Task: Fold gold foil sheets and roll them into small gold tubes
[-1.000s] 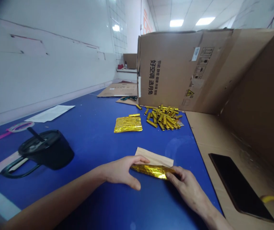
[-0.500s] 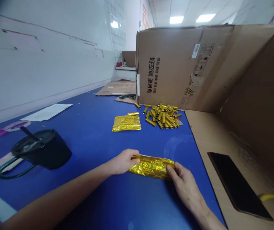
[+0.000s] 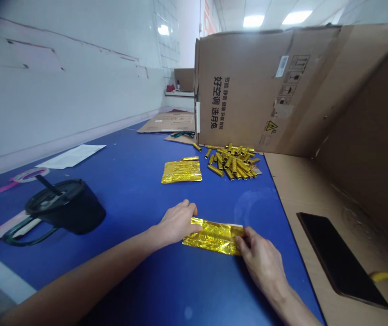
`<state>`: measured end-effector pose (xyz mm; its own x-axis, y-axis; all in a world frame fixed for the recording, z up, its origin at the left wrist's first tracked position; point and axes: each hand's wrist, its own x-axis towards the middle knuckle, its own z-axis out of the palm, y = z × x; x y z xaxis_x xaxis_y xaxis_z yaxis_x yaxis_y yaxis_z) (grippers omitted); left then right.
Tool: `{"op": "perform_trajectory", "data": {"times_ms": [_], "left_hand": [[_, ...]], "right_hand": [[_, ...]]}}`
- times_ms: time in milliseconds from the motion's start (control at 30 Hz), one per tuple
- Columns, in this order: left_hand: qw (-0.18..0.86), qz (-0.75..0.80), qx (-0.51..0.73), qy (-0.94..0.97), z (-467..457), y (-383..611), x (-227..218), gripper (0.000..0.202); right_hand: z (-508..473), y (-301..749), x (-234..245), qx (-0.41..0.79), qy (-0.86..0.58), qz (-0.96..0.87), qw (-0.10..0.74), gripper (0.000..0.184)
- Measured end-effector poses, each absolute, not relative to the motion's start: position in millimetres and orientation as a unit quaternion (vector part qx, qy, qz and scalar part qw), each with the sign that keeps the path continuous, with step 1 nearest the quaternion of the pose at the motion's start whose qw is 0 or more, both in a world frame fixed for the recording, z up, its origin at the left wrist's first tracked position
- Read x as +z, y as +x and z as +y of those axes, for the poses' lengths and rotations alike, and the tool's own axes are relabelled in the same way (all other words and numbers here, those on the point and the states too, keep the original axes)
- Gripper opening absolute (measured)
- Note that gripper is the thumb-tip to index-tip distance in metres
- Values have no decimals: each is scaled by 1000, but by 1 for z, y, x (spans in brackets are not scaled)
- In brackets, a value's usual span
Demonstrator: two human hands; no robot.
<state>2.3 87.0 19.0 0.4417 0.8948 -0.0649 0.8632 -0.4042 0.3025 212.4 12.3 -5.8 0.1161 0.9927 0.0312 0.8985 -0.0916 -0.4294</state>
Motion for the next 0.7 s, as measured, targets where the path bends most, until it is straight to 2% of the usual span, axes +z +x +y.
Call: {"op": "perform_trajectory", "data": {"times_ms": [167,333,467,600,700], "left_hand": [[199,491,60,846,92,2,16,13],[262,478,87,834,92,-1,14,25],[319,466,116,817,93,-1,11,13],[382,446,167,792,93,-2,7,12],[440,417,192,772,90,-5,9,12]], "right_hand": [[11,211,-7,134,-729,-649,170,20],[11,211,-6,142,-726,-652,169,20],[9,211,-4,133,-725,-650,185,22],[8,212,-8,156,-718,-638,231,26],[9,215,-12,200,-702,-606,315,25]]}}
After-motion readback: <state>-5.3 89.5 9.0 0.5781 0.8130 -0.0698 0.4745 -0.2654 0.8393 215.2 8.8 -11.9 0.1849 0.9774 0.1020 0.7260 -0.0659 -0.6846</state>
